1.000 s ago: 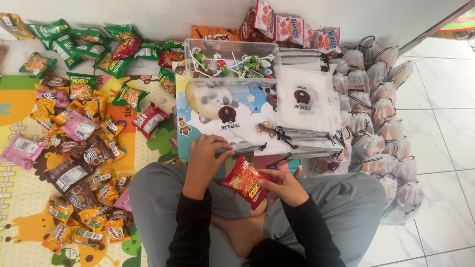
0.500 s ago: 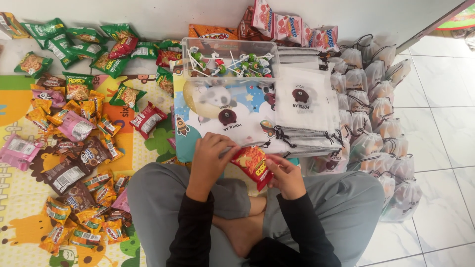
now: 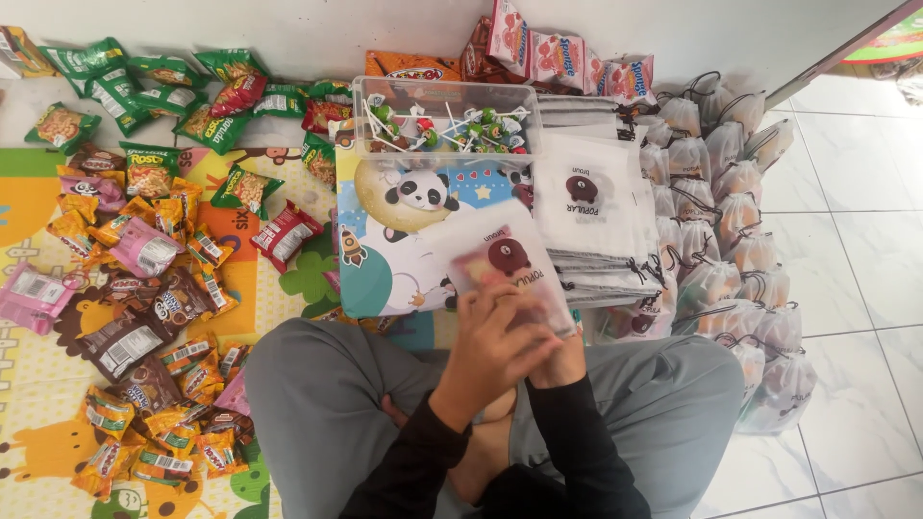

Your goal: Packing various small snack packets into individual white drawstring bags.

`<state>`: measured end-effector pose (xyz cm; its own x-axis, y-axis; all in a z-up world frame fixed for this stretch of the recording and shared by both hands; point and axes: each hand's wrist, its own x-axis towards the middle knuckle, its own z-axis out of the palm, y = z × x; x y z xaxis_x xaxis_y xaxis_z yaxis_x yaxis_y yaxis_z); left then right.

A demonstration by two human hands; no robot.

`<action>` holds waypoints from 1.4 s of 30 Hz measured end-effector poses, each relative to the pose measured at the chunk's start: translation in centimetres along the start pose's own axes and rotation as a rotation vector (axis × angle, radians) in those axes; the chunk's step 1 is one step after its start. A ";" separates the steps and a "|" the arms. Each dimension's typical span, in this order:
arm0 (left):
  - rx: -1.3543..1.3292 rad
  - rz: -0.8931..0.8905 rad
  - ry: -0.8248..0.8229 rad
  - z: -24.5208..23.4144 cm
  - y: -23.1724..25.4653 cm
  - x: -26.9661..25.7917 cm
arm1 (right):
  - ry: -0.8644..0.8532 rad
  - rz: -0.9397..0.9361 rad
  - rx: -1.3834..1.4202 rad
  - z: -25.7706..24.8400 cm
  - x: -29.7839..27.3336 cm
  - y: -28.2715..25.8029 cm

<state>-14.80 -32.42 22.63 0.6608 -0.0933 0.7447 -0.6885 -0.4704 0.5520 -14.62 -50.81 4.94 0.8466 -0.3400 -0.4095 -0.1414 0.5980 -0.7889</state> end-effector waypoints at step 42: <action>-0.838 -0.889 0.241 -1.4 -1.6 -0.8 | -0.061 0.135 0.061 -6.7 1.8 -3.3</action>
<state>-14.62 -30.41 21.72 0.9844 0.1758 -0.0084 -0.0681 0.4247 0.9028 -16.07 -58.28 3.68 0.8518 -0.2095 -0.4801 -0.2264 0.6793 -0.6981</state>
